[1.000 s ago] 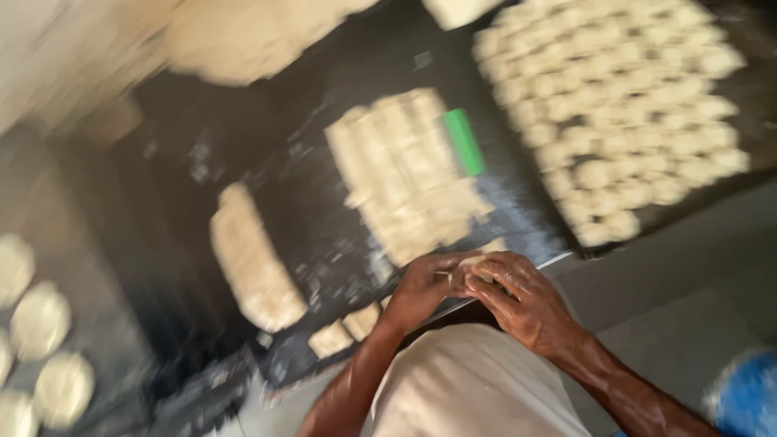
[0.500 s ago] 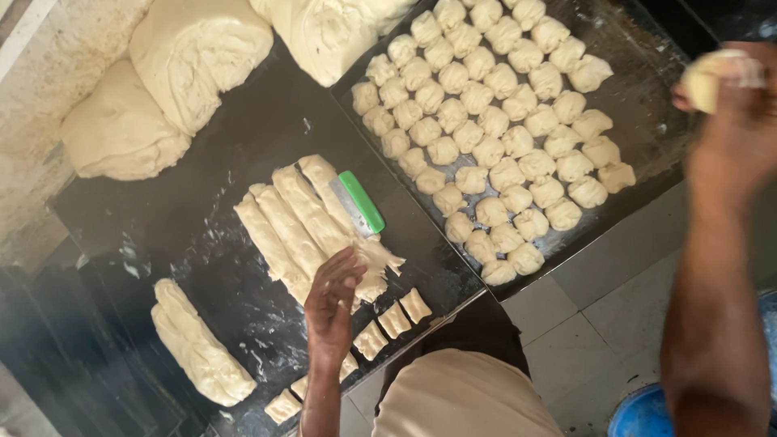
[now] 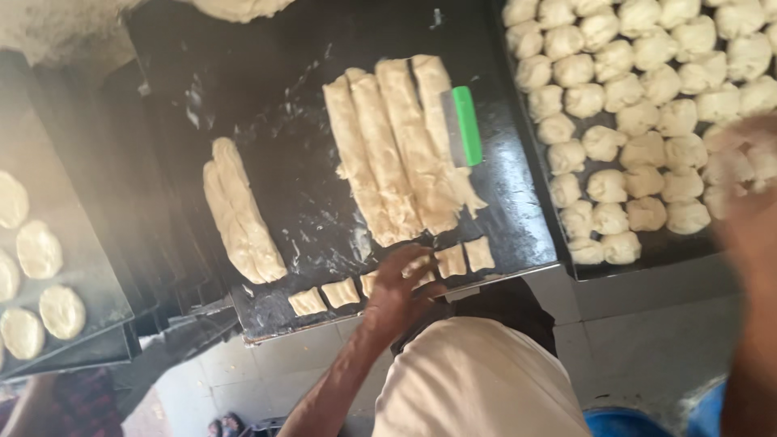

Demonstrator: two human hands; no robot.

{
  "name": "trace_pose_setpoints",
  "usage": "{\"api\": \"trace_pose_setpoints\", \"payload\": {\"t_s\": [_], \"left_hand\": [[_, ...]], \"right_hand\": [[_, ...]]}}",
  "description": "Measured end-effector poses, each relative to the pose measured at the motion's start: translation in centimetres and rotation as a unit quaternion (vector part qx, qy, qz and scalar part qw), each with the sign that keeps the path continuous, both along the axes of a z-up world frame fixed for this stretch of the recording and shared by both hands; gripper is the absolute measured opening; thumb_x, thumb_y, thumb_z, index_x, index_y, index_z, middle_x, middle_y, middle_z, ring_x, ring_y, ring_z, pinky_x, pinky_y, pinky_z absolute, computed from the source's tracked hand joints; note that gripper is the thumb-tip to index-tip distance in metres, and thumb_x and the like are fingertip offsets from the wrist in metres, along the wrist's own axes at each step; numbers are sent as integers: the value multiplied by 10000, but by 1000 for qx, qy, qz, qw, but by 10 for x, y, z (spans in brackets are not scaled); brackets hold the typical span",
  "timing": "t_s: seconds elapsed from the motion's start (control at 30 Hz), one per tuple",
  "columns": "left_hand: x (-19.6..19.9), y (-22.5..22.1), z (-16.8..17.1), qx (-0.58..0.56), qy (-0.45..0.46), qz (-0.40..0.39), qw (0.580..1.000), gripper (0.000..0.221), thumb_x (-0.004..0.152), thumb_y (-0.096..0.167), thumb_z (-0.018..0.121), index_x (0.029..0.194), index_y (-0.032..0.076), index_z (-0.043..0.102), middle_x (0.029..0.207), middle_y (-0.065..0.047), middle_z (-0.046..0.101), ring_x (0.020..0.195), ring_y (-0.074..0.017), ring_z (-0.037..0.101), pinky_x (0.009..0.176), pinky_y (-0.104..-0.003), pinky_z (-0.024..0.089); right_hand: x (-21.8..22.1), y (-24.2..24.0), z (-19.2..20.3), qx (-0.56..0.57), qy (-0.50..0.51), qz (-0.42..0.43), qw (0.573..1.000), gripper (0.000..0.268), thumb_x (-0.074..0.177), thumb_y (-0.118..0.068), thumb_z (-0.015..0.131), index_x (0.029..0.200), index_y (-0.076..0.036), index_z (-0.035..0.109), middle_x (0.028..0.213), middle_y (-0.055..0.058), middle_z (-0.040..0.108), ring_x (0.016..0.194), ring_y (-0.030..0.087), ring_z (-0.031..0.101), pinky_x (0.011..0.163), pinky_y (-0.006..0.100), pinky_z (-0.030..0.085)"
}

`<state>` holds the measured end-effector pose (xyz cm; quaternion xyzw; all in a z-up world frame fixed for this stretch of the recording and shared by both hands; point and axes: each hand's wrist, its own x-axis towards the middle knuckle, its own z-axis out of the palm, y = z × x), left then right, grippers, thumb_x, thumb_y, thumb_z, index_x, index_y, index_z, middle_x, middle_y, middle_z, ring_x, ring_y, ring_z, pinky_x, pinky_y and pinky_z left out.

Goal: The person shapes dough by hand, cutting portions from long strips using a green scraper and rolling them into small balls which are then placed onto a tray.

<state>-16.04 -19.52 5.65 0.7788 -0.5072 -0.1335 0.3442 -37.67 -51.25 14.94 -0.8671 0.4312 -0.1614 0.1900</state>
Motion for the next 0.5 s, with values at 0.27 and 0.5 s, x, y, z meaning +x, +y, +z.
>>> {"api": "trace_pose_setpoints", "payload": {"t_s": [0.27,0.5], "left_hand": [[6,-3,-65,-1,139,4,990,334,1012,130,594,1332,71,670,1257,-129,691,1167,-287,680,1043,-403,564],[110,105,-63,-244,447,281,813,298,977,226,710,1182,9,708,1062,-116,756,930,-168,716,789,-327,613]], "right_hand": [[61,167,-164,61,80,225,969,370,838,-182,796,1078,6,585,1223,202,501,1029,349,604,684,406,594],[189,224,-156,-59,-128,384,912,400,871,-47,767,1233,-72,599,1205,141,617,1129,344,659,838,441,617]]}}
